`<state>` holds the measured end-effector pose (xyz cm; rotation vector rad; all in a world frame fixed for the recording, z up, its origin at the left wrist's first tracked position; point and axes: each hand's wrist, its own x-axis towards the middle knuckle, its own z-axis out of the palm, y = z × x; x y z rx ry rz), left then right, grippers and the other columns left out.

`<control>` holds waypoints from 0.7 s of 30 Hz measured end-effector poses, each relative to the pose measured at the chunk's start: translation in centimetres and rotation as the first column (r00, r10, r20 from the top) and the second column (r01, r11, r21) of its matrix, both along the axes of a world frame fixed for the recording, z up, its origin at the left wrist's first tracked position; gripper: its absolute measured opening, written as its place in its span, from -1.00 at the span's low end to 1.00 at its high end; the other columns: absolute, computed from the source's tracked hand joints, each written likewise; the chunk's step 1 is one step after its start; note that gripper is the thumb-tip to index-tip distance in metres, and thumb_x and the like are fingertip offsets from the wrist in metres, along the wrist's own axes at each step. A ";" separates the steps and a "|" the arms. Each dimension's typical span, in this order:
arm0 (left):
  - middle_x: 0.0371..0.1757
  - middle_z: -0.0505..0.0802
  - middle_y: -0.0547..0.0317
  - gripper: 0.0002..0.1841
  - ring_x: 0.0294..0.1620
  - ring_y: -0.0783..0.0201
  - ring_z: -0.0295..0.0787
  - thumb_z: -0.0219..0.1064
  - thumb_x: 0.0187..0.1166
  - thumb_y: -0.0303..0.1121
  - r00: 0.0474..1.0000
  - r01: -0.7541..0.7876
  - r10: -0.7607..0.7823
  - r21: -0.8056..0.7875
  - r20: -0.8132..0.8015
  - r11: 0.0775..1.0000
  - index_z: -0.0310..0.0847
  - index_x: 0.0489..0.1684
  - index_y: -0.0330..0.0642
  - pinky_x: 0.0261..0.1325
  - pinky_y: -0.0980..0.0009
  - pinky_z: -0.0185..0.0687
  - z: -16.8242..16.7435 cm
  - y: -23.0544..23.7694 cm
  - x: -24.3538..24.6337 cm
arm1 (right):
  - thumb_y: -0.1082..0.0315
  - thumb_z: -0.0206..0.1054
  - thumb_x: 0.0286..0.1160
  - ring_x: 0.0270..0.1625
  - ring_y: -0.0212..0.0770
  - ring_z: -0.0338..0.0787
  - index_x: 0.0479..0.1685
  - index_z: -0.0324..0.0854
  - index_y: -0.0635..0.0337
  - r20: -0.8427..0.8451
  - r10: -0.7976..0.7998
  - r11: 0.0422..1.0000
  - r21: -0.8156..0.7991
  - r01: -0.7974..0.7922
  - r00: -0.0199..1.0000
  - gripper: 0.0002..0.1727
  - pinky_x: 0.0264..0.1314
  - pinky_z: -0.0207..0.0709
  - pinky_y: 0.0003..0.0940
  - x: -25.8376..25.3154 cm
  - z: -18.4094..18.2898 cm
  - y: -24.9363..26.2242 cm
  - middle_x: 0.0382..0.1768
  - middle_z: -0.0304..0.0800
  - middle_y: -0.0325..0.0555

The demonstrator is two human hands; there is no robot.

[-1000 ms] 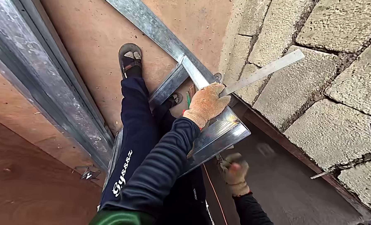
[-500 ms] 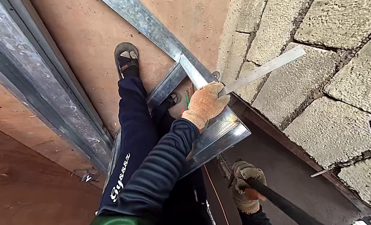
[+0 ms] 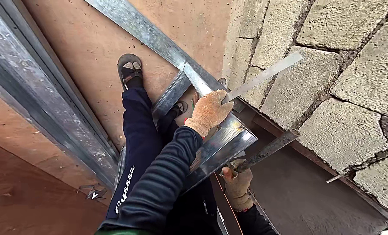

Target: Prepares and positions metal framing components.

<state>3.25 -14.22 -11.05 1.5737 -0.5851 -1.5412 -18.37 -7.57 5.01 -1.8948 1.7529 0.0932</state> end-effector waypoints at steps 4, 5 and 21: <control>-0.31 0.78 0.19 -0.72 -0.21 0.19 0.75 0.25 0.64 -0.10 0.999 -0.037 0.037 -0.043 -0.003 0.998 0.70 -0.33 -0.07 -0.10 -0.03 0.59 -0.3 0.5 -0.3 | -0.33 0.69 -0.03 -0.44 -0.41 0.78 -0.14 0.64 0.26 0.068 -0.167 0.986 0.001 0.168 0.984 -0.19 -0.31 0.78 -0.38 1.5 -1.4 0.0 -0.46 0.78 -0.28; -0.26 0.81 0.18 -0.71 -0.16 0.21 0.76 0.24 0.65 -0.10 0.999 -0.049 0.049 -0.059 -0.006 0.997 0.73 -0.32 -0.08 -0.05 -0.02 0.60 -0.3 0.6 -0.3 | -0.35 0.69 -0.06 -0.43 -0.38 0.79 -0.08 0.63 0.27 0.071 -0.208 0.978 0.024 0.207 0.976 -0.15 -0.33 0.79 -0.35 1.5 -1.6 0.0 -0.44 0.79 -0.26; 0.42 0.73 0.05 0.20 0.39 0.25 0.68 0.31 -0.13 0.68 0.999 0.022 -0.008 -0.375 0.039 0.927 0.61 0.42 -0.19 0.42 0.15 0.63 1.0 4.4 0.7 | -0.33 0.71 -0.07 -0.48 -0.28 0.81 -0.05 0.63 0.28 0.184 -0.420 0.907 0.089 0.411 0.889 -0.15 -0.44 0.79 -0.27 1.8 -2.4 1.6 -0.45 0.81 -0.17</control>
